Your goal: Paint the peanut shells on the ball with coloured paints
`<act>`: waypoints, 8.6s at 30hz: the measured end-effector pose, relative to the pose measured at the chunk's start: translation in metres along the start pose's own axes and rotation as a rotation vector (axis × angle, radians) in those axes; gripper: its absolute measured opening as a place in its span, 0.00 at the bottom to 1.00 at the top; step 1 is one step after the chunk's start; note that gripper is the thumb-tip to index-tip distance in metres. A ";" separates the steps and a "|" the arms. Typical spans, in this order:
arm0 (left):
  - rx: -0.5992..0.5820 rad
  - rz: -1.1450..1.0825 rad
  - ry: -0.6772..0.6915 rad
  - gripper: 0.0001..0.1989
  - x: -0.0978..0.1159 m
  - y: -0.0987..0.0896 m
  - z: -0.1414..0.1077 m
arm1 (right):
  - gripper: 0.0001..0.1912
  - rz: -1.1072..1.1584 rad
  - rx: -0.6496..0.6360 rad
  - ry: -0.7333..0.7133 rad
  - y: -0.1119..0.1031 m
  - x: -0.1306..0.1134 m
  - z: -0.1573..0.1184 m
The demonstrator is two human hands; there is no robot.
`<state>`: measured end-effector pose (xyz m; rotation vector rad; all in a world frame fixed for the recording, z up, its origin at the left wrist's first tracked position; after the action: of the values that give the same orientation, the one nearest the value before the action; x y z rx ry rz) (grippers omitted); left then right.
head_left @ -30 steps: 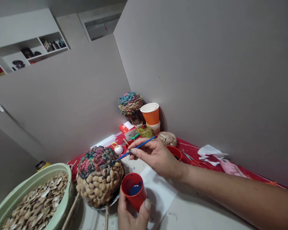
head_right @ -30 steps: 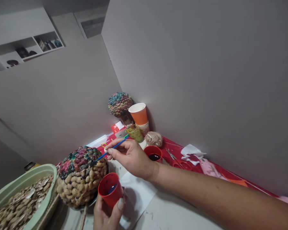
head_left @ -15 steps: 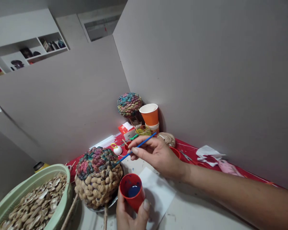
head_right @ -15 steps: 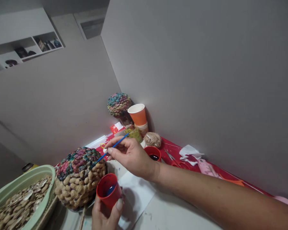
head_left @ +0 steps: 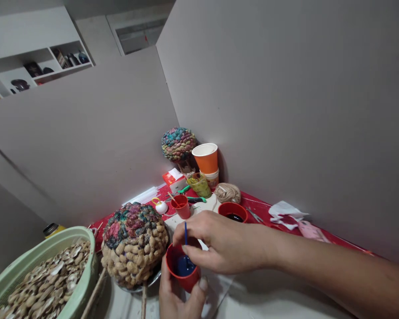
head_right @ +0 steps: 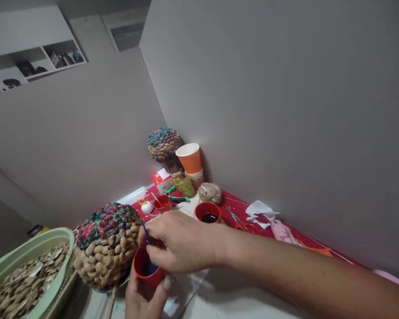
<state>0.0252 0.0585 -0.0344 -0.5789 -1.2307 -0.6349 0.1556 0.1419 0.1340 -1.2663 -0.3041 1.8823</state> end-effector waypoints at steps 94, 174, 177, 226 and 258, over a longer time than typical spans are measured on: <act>-0.079 -0.007 -0.055 0.36 0.016 0.002 -0.005 | 0.17 0.799 0.593 0.052 -0.002 0.053 0.009; 0.007 0.072 0.001 0.29 0.013 -0.005 -0.003 | 0.18 0.716 0.357 0.249 -0.021 0.036 0.008; 0.025 -0.004 -0.032 0.28 0.018 -0.004 -0.004 | 0.18 0.744 0.379 0.259 -0.021 0.045 0.009; -0.024 -0.017 -0.064 0.32 0.006 -0.004 -0.010 | 0.19 0.800 0.578 0.144 -0.002 0.058 0.008; -0.152 0.072 -0.007 0.29 0.021 0.006 -0.013 | 0.18 0.816 0.562 0.124 -0.015 0.054 0.009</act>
<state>0.0425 0.0505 -0.0174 -0.7497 -1.1686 -0.6696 0.1477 0.1932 0.1122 -1.1735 0.8805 2.2817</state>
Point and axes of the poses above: each hand's wrist, its own z-axis towards the middle knuckle, its own y-axis out of the palm, x = y × z, the point moved 5 cm from there along z, towards the middle knuckle, and after that the axes turned 8 degrees about z, right-handed, at the moved point
